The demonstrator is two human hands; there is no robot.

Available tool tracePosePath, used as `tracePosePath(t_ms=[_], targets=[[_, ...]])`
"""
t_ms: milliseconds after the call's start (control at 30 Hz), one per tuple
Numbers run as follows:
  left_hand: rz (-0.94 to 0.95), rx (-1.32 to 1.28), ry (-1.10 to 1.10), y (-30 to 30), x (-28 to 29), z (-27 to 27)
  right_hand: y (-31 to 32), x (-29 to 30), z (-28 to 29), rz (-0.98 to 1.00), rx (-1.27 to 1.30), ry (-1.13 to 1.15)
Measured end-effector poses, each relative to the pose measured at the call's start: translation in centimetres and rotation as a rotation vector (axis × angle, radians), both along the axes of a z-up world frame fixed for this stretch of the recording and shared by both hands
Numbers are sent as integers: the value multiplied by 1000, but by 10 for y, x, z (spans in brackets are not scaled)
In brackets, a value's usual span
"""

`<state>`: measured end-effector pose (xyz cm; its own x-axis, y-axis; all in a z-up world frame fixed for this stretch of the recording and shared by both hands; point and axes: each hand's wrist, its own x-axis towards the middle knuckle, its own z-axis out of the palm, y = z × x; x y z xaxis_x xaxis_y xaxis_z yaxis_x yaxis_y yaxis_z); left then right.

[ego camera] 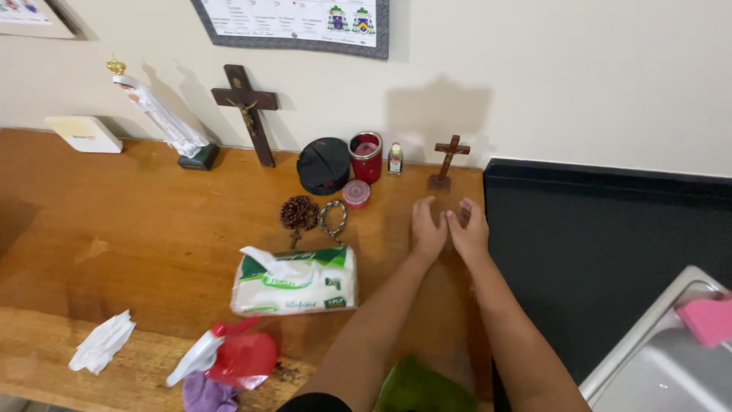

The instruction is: Organizing religious items on a wooden table and then wiping down kitchen items near a sink.

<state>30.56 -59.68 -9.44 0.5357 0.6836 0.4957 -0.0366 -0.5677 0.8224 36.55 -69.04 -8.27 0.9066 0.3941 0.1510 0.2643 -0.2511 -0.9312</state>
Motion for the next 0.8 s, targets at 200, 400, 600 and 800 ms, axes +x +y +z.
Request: tracePosePath(t_ms=[200,400,600,800], targets=[[-18,-45,277,33,40,34,31,29,47,96,27,-8],[-189,-363,152,41,47,59,51,26,60,154,63,117],[-223,-496,132,19,26,59,33,-2,63,141,34,188],[-235,-305,91,-35,-73,104,-34,-102,120,157,59,61]])
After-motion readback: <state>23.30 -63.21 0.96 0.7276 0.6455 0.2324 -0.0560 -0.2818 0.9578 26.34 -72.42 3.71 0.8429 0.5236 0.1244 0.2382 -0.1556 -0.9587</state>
